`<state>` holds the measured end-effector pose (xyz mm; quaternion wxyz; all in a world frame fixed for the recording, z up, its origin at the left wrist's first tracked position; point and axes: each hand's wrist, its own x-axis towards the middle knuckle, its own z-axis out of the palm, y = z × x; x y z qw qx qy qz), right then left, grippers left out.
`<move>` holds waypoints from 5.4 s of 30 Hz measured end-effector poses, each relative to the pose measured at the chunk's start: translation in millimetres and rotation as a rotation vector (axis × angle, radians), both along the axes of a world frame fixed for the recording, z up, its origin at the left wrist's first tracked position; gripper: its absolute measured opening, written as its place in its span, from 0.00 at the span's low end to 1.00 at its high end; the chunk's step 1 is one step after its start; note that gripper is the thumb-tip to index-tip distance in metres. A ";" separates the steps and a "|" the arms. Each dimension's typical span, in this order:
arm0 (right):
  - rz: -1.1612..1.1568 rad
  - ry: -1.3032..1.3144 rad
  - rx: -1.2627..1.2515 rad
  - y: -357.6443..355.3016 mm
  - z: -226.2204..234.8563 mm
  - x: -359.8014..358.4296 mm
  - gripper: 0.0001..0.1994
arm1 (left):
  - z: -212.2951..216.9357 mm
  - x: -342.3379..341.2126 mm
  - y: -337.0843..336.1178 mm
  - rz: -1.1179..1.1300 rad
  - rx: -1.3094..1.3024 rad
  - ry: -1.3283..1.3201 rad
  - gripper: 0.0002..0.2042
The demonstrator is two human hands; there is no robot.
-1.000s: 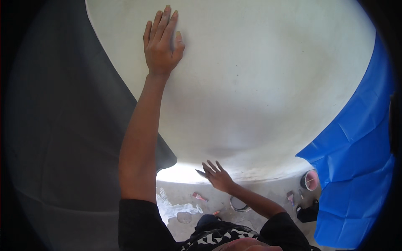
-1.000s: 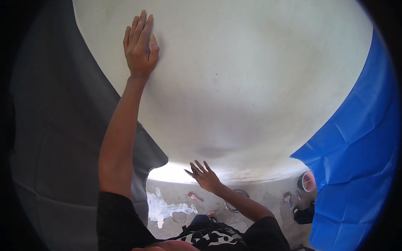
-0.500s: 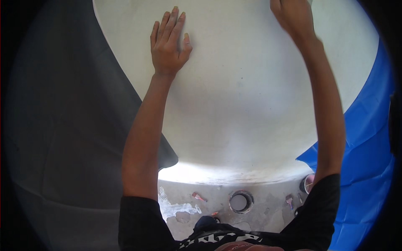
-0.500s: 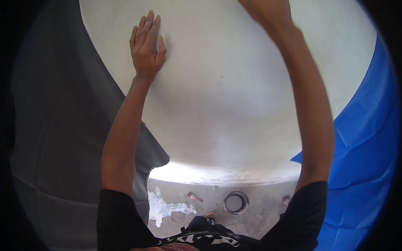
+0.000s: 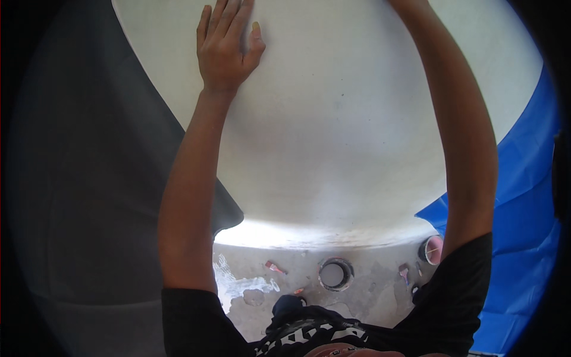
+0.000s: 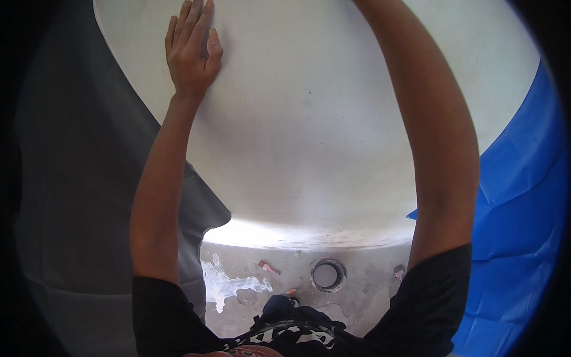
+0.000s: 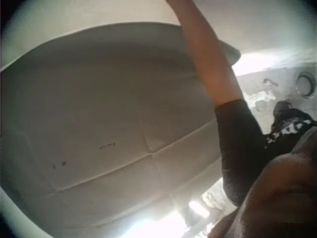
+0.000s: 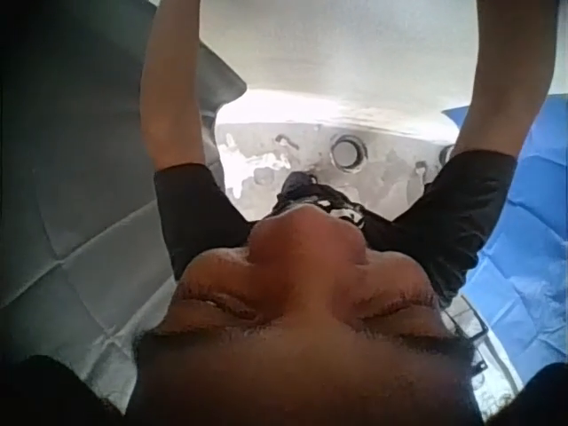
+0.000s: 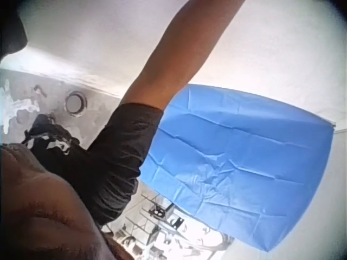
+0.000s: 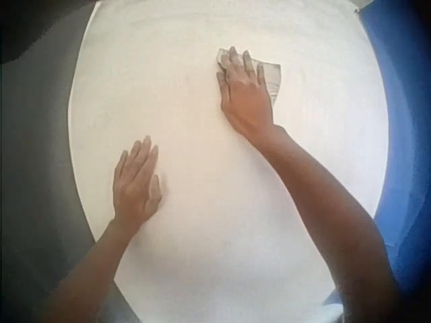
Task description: Sanding a wall surface with sandpaper to prepare it for painting.
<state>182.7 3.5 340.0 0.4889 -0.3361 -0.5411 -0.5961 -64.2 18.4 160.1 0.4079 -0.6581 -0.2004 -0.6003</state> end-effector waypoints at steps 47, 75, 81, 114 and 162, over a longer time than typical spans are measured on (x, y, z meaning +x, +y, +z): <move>0.022 -0.147 -0.615 -42.3 -280.1 -3.1 0.43 | -10.6 -17.8 13.6 0.025 0.067 -0.021 0.25; 0.331 -0.045 -0.261 -49.1 -90.0 -17.2 0.20 | -16.7 -15.3 16.1 0.034 0.016 -0.016 0.27; 0.155 -0.160 -0.472 -26.8 -245.8 -18.1 0.37 | -16.7 -7.9 14.2 0.022 0.026 -0.020 0.25; 0.240 -0.036 -0.263 -36.2 -99.4 -9.4 0.25 | -25.3 -8.1 13.6 0.081 -0.041 -0.070 0.26; -0.065 0.293 -0.382 -64.2 -0.6 69.1 0.44 | -21.4 -95.9 -215.6 -0.221 -0.686 -0.503 0.19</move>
